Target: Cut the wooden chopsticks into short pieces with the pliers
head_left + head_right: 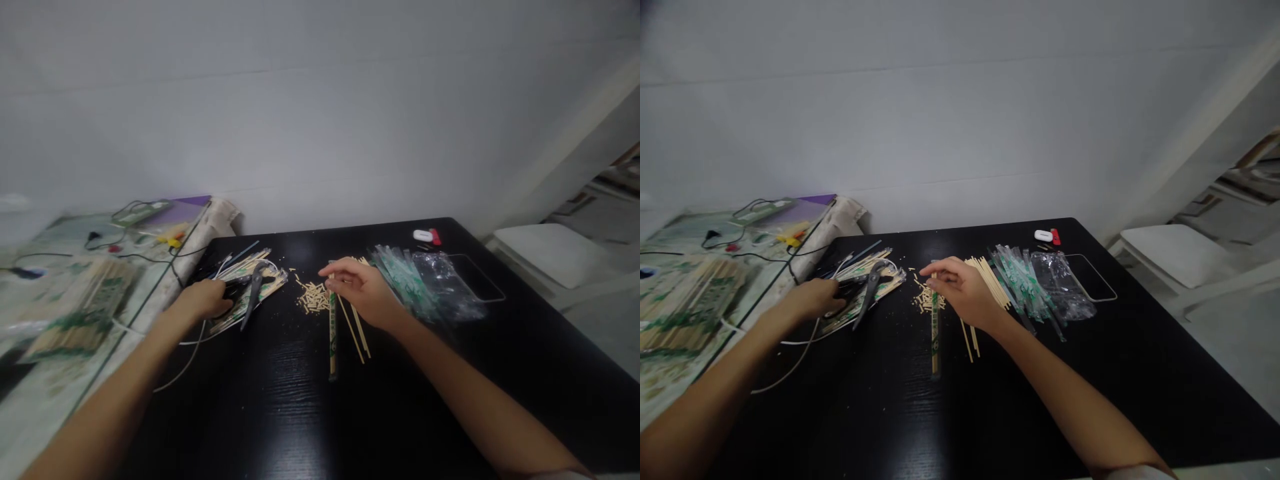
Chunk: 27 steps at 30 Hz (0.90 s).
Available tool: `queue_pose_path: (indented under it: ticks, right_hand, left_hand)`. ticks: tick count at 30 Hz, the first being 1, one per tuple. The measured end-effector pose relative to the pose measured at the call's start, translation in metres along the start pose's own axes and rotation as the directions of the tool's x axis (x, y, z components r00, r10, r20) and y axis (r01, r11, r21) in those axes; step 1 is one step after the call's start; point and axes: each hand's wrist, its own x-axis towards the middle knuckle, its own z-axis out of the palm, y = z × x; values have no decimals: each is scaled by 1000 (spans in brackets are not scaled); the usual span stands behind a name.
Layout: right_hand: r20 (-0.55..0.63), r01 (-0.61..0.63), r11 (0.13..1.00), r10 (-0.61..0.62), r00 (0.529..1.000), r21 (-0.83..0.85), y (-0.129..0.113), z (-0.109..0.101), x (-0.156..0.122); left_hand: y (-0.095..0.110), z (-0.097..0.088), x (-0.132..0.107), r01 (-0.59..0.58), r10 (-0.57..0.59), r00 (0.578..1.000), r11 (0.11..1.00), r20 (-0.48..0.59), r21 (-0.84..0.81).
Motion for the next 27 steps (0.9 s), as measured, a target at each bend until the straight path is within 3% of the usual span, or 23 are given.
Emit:
queue_pose_path:
  ticks: [6, 14, 17, 20, 24, 27]
  right_hand:
    - [-1, -10, 1000, 10, 1000, 5, 1, -2, 0]
    - [3, -85, 992, 85, 996, 89, -2, -1, 1]
    - [-6, -98, 990, 99, 995, 99, -1, -2, 1]
    - [2, -114, 989, 115, 993, 98, 1, -3, 1]
    - [23, -121, 989, 119, 993, 82, -1, -6, 1]
    - [34, -89, 994, 87, 996, 65, -3, -8, 1]
  left_hand:
    - [-17, -42, -12, -17, 5, 991, 996, 131, 85]
    - [-37, -78, -47, 64, -86, 992, 976, 97, 209]
    - [-25, -82, -60, -53, 50, 996, 998, 73, 37]
    - [-3, -80, -72, -232, 239, 970, 963, 42, -138]
    - [22, -74, -80, -352, 343, 936, 915, -80, -196]
    - [31, -70, -80, -423, 411, 906, 881, -100, -210]
